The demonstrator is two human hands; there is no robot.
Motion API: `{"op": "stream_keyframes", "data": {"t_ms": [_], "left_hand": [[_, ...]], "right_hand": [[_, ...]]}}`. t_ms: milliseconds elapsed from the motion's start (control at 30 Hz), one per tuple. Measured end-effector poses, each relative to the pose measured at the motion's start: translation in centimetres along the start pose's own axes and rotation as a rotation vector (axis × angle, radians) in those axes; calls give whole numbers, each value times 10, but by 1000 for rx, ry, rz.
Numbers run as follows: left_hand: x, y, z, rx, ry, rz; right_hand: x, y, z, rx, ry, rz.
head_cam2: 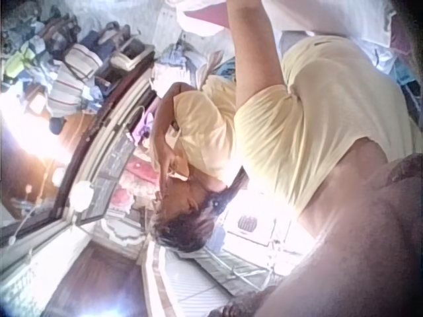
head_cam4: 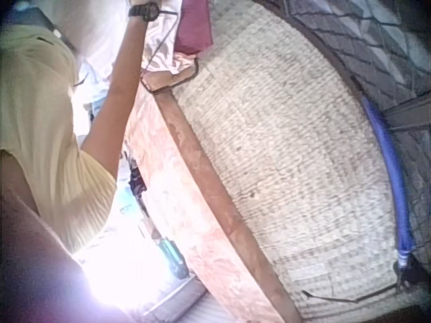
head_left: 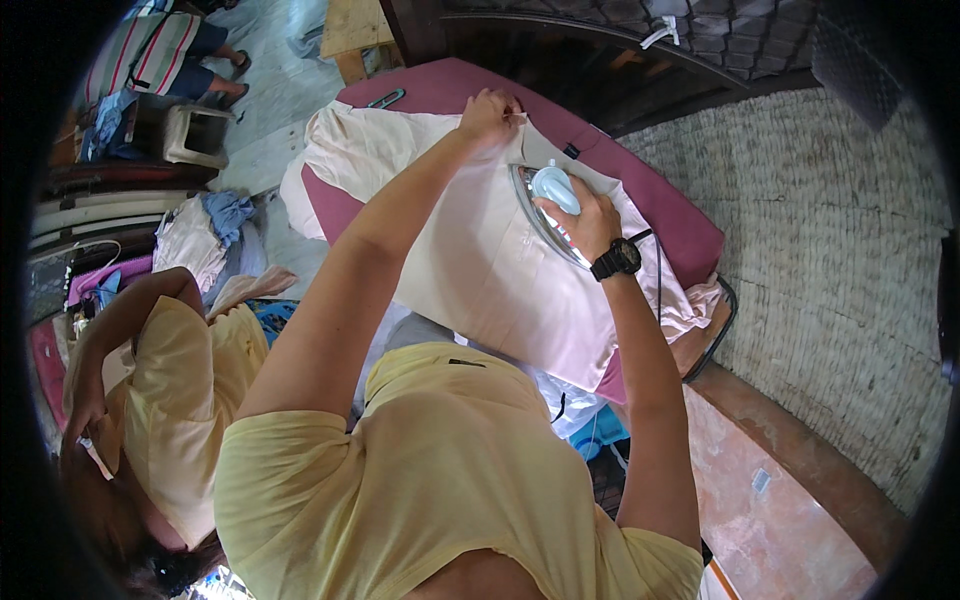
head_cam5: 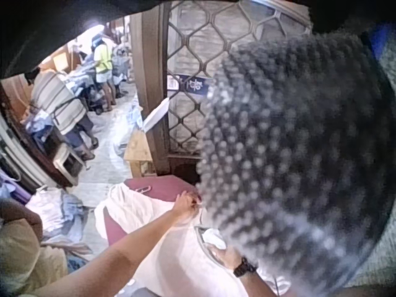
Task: The person irons a pink shirt on an ironing board using an iron, smoothing the fabric with their hands between strokes.
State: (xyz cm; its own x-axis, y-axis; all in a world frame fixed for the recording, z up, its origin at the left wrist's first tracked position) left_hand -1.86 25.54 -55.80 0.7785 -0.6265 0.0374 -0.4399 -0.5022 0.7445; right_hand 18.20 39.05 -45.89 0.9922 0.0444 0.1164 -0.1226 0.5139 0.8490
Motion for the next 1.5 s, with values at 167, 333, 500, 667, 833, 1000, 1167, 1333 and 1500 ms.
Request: {"op": "stream_keyframes", "data": {"t_ms": [167, 333, 500, 667, 833, 1000, 1167, 1333, 1500], "left_hand": [[-17, -1, 17, 203, -6, 52], [-26, -1, 21, 206, 114, 107], [-27, -6, 22, 191, 124, 154], [-5, 10, 3, 93, -157, -118], [33, 4, -42, -233, -396, 216], [27, -5, -44, -376, -365, 272], [-9, -5, -5, -87, -413, 133], [-28, 4, -17, -112, -400, 449], [-46, 4, -13, -32, -376, 597]], "right_hand": [[-17, -4, 1, -85, -73, -37], [-30, -1, 11, -46, -222, 7], [-12, 10, -7, -156, -143, -37], [17, 43, 22, -298, -250, 19], [40, 15, 42, -286, -231, 76], [43, -16, 65, -364, -289, 35], [36, 0, 83, -356, -352, 150], [20, 4, 82, -287, -345, 67], [5, -7, 85, -255, -392, -18]]}}
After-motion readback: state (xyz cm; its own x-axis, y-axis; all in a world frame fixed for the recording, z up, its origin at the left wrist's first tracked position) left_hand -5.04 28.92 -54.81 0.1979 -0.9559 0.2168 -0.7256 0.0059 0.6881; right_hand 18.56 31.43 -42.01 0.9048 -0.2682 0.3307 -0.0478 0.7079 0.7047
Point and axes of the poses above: each hand's wrist, its own x-axis away from the middle knuckle, its own y-axis out of the back of the hand, z = x × y, the point moved 5 cm from there along -x, towards the middle knuckle, and after that the axes turned 11 degrees about z, right-handed, at the moved point
